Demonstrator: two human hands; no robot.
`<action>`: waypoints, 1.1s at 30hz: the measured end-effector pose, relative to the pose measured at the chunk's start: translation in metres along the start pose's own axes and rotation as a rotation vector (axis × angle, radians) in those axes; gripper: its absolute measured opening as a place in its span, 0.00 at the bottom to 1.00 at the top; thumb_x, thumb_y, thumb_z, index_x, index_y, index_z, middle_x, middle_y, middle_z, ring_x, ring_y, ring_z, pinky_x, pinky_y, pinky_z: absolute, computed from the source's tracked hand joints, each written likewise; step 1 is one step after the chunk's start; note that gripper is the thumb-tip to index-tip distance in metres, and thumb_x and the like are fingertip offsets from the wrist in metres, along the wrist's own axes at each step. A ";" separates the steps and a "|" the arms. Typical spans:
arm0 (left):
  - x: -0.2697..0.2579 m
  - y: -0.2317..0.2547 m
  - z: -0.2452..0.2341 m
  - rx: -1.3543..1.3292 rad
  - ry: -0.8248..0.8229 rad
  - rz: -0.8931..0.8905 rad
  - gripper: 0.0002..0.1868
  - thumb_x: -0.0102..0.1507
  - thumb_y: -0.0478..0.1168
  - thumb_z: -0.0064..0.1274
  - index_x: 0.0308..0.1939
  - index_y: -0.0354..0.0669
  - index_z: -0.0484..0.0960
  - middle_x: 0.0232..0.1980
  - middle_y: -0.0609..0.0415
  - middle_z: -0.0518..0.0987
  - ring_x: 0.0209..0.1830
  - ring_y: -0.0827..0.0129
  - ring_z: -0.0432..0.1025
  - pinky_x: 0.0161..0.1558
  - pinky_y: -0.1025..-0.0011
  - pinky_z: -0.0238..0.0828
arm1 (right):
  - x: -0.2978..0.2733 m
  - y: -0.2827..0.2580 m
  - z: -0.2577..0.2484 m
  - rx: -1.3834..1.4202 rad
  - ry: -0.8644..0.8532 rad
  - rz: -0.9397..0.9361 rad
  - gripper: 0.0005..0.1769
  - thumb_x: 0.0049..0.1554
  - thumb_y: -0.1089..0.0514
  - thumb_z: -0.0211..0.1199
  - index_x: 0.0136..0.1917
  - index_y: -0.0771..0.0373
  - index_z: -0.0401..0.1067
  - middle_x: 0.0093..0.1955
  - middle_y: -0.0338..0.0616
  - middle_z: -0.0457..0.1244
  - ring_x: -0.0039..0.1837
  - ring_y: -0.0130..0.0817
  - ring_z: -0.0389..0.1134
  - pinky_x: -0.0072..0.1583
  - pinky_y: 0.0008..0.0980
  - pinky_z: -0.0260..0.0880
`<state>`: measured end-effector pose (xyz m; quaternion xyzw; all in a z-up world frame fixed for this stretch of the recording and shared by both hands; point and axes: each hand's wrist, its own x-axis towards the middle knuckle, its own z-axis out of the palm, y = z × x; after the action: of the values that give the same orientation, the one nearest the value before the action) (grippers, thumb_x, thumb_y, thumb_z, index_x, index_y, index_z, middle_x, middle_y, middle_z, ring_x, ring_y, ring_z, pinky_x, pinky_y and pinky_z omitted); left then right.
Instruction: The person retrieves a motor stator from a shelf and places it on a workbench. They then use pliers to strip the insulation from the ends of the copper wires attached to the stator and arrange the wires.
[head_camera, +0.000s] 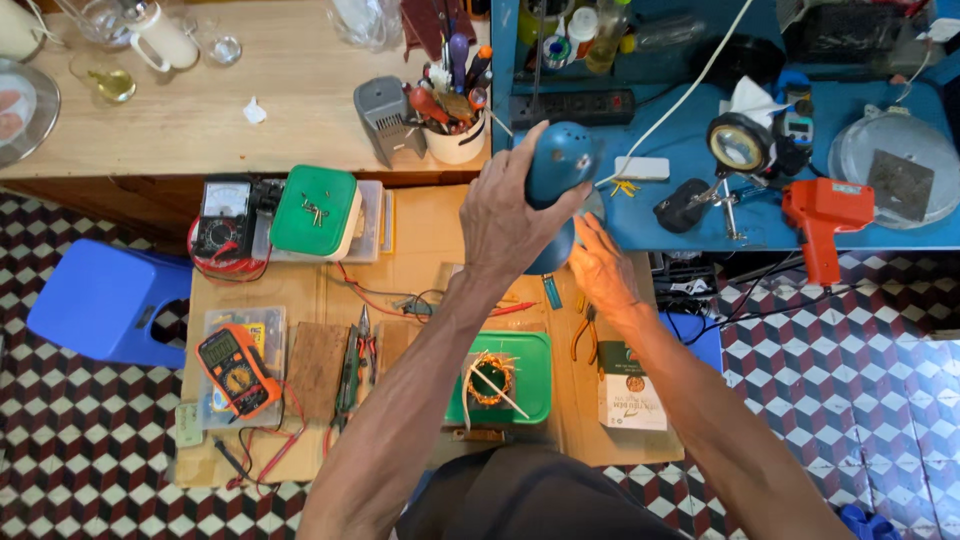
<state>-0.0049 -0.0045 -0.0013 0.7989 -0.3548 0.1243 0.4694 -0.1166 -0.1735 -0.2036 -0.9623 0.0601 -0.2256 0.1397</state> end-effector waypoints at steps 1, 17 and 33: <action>0.000 0.002 0.006 -0.009 0.047 0.028 0.41 0.56 0.59 0.68 0.69 0.51 0.72 0.47 0.51 0.79 0.47 0.58 0.77 0.50 0.60 0.74 | 0.001 0.006 -0.004 0.037 0.001 0.000 0.20 0.57 0.64 0.62 0.62 0.65 0.70 0.77 0.59 0.58 0.78 0.55 0.60 0.74 0.43 0.64; -0.010 -0.021 0.021 -0.052 0.140 0.075 0.46 0.57 0.68 0.63 0.70 0.47 0.69 0.50 0.54 0.80 0.47 0.65 0.76 0.51 0.64 0.76 | 0.024 -0.050 -0.060 0.208 -0.004 -0.016 0.21 0.62 0.63 0.62 0.67 0.71 0.69 0.71 0.64 0.61 0.69 0.62 0.61 0.69 0.52 0.61; -0.222 -0.030 -0.105 -0.254 -0.040 -0.686 0.12 0.69 0.42 0.52 0.51 0.41 0.83 0.43 0.50 0.84 0.40 0.65 0.80 0.43 0.69 0.76 | -0.079 -0.190 -0.138 0.783 -0.222 0.634 0.15 0.69 0.54 0.55 0.54 0.65 0.78 0.47 0.43 0.72 0.50 0.28 0.73 0.54 0.26 0.73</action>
<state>-0.1295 0.1930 -0.0841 0.8091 -0.0881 -0.1012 0.5721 -0.2388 -0.0116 -0.0614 -0.7905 0.2450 -0.0742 0.5564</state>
